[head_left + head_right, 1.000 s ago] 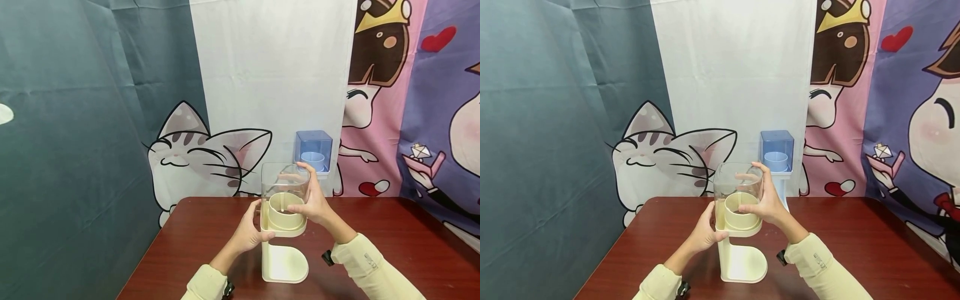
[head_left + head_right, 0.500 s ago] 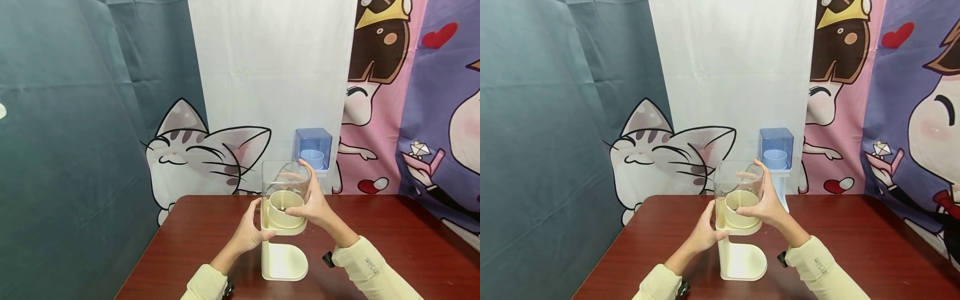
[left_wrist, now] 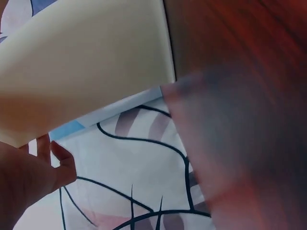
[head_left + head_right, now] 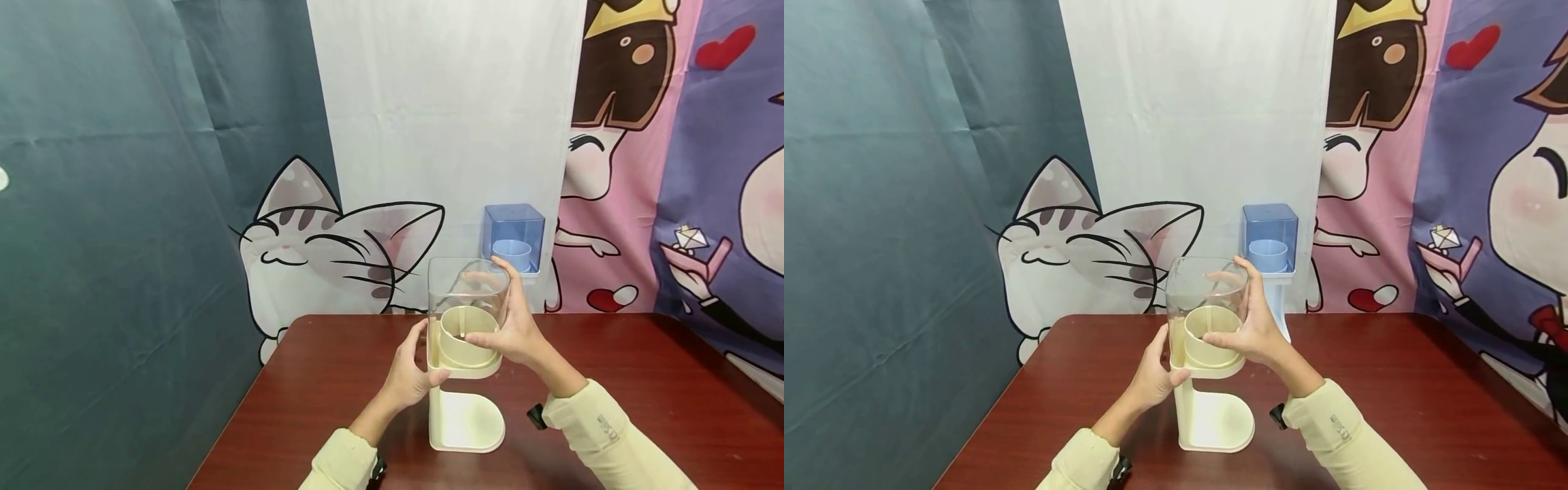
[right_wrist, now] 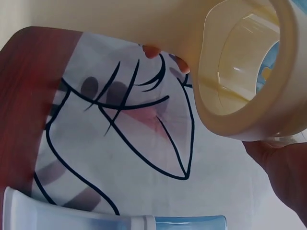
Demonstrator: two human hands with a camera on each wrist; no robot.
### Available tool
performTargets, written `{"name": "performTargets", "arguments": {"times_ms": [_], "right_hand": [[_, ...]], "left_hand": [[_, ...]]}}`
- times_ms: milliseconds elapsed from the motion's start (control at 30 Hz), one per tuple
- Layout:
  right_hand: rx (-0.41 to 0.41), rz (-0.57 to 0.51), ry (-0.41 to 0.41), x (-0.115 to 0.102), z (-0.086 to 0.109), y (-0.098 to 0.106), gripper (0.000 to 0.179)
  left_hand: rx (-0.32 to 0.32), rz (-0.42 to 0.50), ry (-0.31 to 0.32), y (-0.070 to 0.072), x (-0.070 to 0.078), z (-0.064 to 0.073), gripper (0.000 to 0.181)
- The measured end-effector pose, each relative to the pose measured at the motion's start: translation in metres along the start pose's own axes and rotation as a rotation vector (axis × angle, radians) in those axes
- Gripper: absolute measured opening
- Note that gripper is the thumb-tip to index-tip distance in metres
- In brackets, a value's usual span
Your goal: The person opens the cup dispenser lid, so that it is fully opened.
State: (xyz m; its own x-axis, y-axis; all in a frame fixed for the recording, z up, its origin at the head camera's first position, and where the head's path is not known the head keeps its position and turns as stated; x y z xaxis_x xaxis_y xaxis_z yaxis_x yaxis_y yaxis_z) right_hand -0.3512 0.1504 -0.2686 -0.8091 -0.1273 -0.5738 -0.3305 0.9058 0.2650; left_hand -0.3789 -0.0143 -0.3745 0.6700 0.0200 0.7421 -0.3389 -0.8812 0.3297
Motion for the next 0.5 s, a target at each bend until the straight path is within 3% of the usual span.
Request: {"name": "performTargets", "arguments": {"times_ms": [500], "right_hand": [[0.008,-0.057,-0.082,0.0069,-0.0039,0.0047,0.108]], "left_hand": [[0.069,-0.058,-0.014,0.0012,0.0021,-0.0004,0.099]]}}
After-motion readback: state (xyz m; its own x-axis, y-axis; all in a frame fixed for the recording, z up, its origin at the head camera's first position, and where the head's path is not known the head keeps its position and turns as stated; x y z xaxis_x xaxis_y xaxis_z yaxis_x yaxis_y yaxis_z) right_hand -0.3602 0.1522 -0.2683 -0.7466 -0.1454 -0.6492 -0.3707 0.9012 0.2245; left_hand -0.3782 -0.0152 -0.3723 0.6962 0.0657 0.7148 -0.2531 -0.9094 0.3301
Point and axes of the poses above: each hand's wrist, its own z-axis away from the middle knuckle, its own y-axis out of the back of the hand, x = y × z, the point moved 8 cm from there along -z, towards the middle knuckle, and after that the axes turned 7 degrees about -x, right-handed, at the moved point
